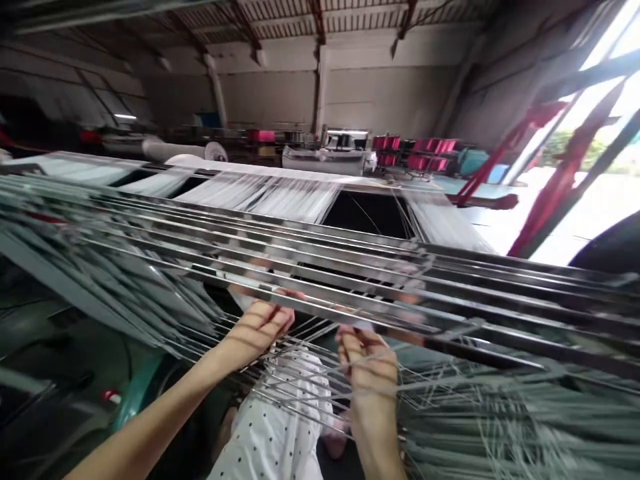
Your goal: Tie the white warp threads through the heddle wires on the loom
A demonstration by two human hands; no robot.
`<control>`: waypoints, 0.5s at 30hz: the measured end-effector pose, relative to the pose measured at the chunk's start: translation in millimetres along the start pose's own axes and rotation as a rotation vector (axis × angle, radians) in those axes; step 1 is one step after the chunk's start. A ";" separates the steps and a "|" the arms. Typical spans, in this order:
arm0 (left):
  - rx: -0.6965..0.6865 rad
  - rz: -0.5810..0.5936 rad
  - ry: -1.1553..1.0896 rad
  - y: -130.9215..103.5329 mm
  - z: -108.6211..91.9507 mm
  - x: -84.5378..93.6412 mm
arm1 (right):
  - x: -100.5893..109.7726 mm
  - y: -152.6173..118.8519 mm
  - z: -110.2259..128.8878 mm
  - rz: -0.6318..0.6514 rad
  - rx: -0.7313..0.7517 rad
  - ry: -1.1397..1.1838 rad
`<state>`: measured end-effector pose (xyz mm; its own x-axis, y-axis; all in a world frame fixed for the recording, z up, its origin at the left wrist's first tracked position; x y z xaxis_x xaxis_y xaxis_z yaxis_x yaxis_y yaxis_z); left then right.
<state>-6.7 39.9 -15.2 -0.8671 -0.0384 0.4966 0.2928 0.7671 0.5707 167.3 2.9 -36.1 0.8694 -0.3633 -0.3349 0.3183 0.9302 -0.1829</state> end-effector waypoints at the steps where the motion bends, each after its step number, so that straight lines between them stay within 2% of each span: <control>1: -0.046 0.042 -0.015 -1.1 -13.2 1.3 | -8.1 1.7 0.2 0.013 -0.004 0.011; 4: -0.225 0.288 -0.068 -9.1 -53.8 4.5 | -26.8 5.4 0.3 0.063 -0.016 0.040; 6: -0.275 0.400 -0.018 -14.5 -63.5 7.6 | -27.1 3.9 1.3 0.064 -0.019 0.072; 8: -0.152 0.389 0.015 -15.2 -50.7 12.3 | -19.5 -2.1 3.3 0.048 -0.036 0.098; 10: 0.046 0.295 -0.043 -9.8 -23.0 15.7 | -9.6 -11.7 7.0 0.012 -0.047 0.115; 12: 0.190 0.197 -0.129 1.0 5.1 14.9 | -1.4 -22.1 13.0 -0.047 0.030 0.163; 14: 0.253 0.167 -0.204 12.1 21.0 9.2 | 2.8 -29.0 18.2 -0.090 0.142 0.200; 15: 0.263 0.178 -0.240 15.6 21.8 5.2 | 3.1 -30.2 18.9 -0.095 0.162 0.191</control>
<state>-15.4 65.7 -18.0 -0.8909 0.2363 0.3879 0.3604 0.8875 0.2870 167.5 -25.3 -14.1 0.7508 -0.4384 -0.4941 0.4648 0.8821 -0.0765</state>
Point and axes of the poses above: each hand's wrist, its own y-axis towards the middle knuckle, its own x-axis out of the back of the hand, z = x × y, the point moved 2 cm from there along y, towards the middle knuckle, and after that the axes turned 15 degrees about -x, right-handed, at the moved point
